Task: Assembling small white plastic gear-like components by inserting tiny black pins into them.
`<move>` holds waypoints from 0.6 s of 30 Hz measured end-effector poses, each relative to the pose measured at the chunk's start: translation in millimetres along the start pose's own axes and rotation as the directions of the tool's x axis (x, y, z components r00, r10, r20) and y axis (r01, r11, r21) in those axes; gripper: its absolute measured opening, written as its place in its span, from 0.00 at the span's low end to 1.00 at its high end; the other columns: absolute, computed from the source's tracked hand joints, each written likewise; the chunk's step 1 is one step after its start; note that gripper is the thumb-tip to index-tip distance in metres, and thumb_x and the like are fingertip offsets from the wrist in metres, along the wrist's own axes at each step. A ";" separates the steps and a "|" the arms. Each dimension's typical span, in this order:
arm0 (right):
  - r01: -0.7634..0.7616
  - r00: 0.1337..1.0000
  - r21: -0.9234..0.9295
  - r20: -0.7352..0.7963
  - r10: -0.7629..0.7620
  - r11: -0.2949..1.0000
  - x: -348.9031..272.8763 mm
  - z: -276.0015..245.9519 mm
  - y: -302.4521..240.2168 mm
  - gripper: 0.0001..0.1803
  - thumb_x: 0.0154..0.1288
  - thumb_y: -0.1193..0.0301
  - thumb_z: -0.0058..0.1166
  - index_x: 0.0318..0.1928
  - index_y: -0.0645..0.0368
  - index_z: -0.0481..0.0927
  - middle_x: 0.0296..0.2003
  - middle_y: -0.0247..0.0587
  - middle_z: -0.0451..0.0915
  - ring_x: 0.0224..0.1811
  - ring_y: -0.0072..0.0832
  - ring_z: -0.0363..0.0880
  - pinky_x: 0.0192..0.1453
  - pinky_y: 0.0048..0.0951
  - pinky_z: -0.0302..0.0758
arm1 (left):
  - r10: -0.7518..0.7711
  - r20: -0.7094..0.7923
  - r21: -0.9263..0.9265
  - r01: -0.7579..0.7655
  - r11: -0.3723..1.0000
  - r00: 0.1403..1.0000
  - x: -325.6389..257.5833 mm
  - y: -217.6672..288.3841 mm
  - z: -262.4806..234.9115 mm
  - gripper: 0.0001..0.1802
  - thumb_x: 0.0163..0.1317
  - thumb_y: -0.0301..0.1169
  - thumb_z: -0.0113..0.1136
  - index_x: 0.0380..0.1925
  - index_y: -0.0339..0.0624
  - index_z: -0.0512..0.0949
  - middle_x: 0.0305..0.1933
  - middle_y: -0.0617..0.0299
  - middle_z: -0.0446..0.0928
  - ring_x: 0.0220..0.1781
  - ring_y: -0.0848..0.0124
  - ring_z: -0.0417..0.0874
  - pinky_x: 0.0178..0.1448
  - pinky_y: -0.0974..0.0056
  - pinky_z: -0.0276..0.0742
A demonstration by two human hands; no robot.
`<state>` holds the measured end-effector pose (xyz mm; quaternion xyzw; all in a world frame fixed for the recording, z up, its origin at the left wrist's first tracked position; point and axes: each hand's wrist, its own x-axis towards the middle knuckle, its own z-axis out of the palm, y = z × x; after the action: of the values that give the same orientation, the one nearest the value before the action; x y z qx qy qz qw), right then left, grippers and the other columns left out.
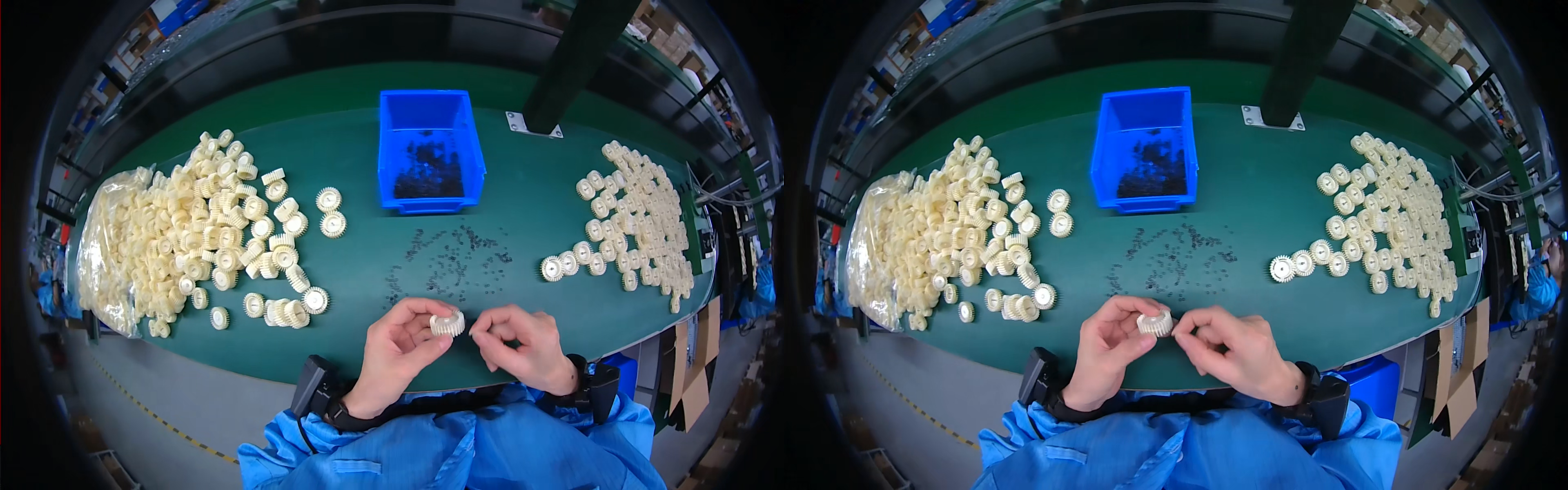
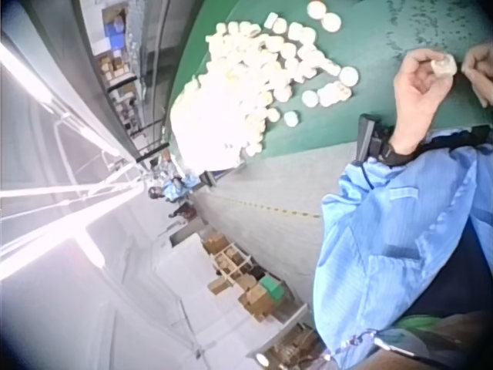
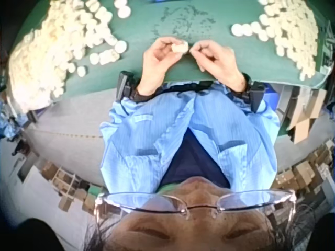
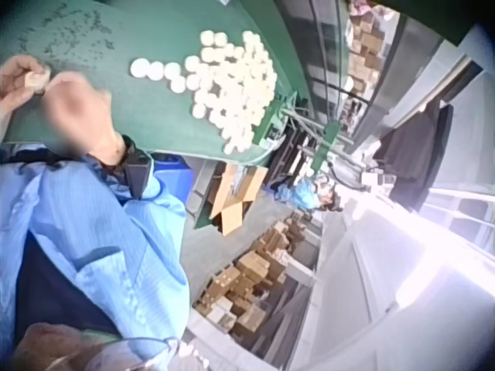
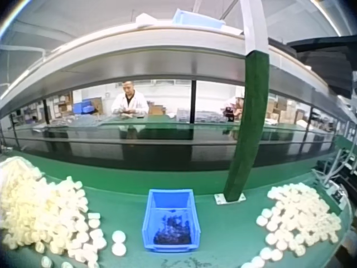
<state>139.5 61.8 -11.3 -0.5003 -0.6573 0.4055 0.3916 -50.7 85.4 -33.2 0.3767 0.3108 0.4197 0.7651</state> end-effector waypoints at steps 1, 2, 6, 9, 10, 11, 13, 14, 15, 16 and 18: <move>0.030 0.999 0.032 0.023 -0.030 0.999 -2.9 2.6 1.5 0.07 0.61 0.78 0.58 0.39 0.61 0.76 0.14 0.30 0.74 0.15 0.16 0.74 0.18 0.19 0.65 | 0.037 0.010 -0.063 -0.036 0.997 0.999 1.4 -0.3 -0.6 0.16 0.58 0.15 0.57 0.48 0.32 0.71 0.52 0.55 0.74 0.55 0.68 0.76 0.62 0.64 0.71; 0.058 0.997 0.063 0.044 -0.061 0.996 -4.2 4.4 3.1 0.07 0.60 0.79 0.59 0.39 0.61 0.76 0.13 0.30 0.74 0.14 0.16 0.73 0.18 0.18 0.65 | 0.035 0.010 -0.061 -0.035 0.998 0.999 2.3 0.2 -0.5 0.16 0.58 0.15 0.57 0.48 0.32 0.71 0.52 0.55 0.74 0.55 0.68 0.76 0.62 0.64 0.71; 0.129 0.988 -0.094 -0.071 -0.136 0.987 0.3 12.0 6.3 0.08 0.59 0.79 0.59 0.39 0.61 0.76 0.13 0.30 0.74 0.14 0.17 0.76 0.17 0.19 0.66 | 0.012 0.014 -0.110 -0.010 0.994 1.000 1.0 -1.5 0.4 0.15 0.59 0.17 0.57 0.47 0.33 0.72 0.51 0.54 0.75 0.54 0.70 0.76 0.62 0.65 0.70; 0.080 0.991 -0.095 -0.097 -0.090 0.992 2.2 13.4 4.1 0.08 0.60 0.79 0.58 0.40 0.61 0.76 0.14 0.30 0.75 0.16 0.17 0.78 0.17 0.19 0.67 | -0.039 -0.004 -0.151 0.037 0.988 0.999 0.3 2.3 3.5 0.17 0.60 0.18 0.57 0.50 0.33 0.71 0.51 0.54 0.75 0.54 0.71 0.76 0.62 0.66 0.70; 0.080 0.991 -0.096 -0.097 -0.089 0.992 2.4 13.7 4.3 0.08 0.60 0.79 0.58 0.40 0.61 0.76 0.14 0.30 0.75 0.16 0.17 0.78 0.17 0.19 0.67 | -0.065 -0.022 -0.157 0.061 0.986 0.998 0.5 4.5 5.1 0.18 0.60 0.18 0.58 0.51 0.33 0.71 0.51 0.54 0.75 0.54 0.71 0.76 0.62 0.66 0.70; 0.078 0.991 -0.095 -0.102 -0.088 0.992 2.4 14.0 4.8 0.08 0.60 0.79 0.58 0.40 0.61 0.76 0.14 0.30 0.75 0.16 0.17 0.78 0.17 0.18 0.67 | -0.065 -0.021 -0.158 0.061 0.986 0.998 0.8 5.7 5.7 0.18 0.60 0.18 0.58 0.51 0.33 0.71 0.51 0.54 0.75 0.54 0.71 0.76 0.62 0.66 0.70; 0.077 0.991 -0.094 -0.103 -0.087 0.993 2.5 14.4 4.7 0.08 0.61 0.80 0.57 0.40 0.61 0.76 0.14 0.30 0.76 0.17 0.18 0.79 0.17 0.18 0.67 | -0.077 -0.004 -0.135 0.076 0.988 0.997 0.7 6.8 6.5 0.21 0.60 0.19 0.58 0.55 0.33 0.70 0.50 0.55 0.76 0.54 0.72 0.76 0.62 0.66 0.71; 0.068 0.991 -0.089 -0.110 -0.078 0.994 2.7 14.4 4.3 0.08 0.61 0.80 0.57 0.40 0.61 0.76 0.15 0.31 0.76 0.17 0.18 0.79 0.17 0.18 0.67 | -0.077 -0.004 -0.136 0.075 0.988 0.997 0.7 6.1 6.0 0.21 0.60 0.19 0.58 0.55 0.33 0.70 0.50 0.55 0.76 0.54 0.72 0.76 0.62 0.66 0.71; 0.059 0.991 -0.083 -0.117 -0.069 0.995 2.7 14.6 3.7 0.08 0.61 0.79 0.57 0.41 0.61 0.75 0.15 0.31 0.77 0.17 0.18 0.79 0.17 0.18 0.68 | -0.079 0.004 -0.126 0.078 0.989 0.997 0.6 5.0 4.8 0.22 0.60 0.19 0.58 0.56 0.33 0.70 0.50 0.55 0.75 0.54 0.72 0.76 0.61 0.66 0.71; 0.059 0.991 -0.083 -0.116 -0.069 0.995 2.8 14.5 2.9 0.08 0.61 0.79 0.57 0.41 0.61 0.75 0.15 0.31 0.77 0.17 0.18 0.79 0.17 0.18 0.68 | -0.081 0.012 -0.115 0.081 0.990 0.997 0.4 4.1 3.9 0.22 0.61 0.19 0.58 0.56 0.33 0.70 0.51 0.55 0.75 0.54 0.71 0.76 0.61 0.66 0.71; 0.046 0.992 -0.076 -0.115 -0.055 0.996 2.9 14.1 1.9 0.08 0.61 0.79 0.57 0.41 0.62 0.75 0.16 0.32 0.78 0.17 0.18 0.79 0.17 0.18 0.68 | -0.073 0.012 -0.111 0.074 0.991 0.997 0.4 2.7 3.6 0.22 0.61 0.19 0.58 0.56 0.33 0.70 0.51 0.54 0.75 0.54 0.71 0.76 0.61 0.67 0.72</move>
<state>126.6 63.0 -17.8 -0.5204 -0.6601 0.3409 0.4210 -48.7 85.6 -29.1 0.3232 0.2975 0.4064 0.8012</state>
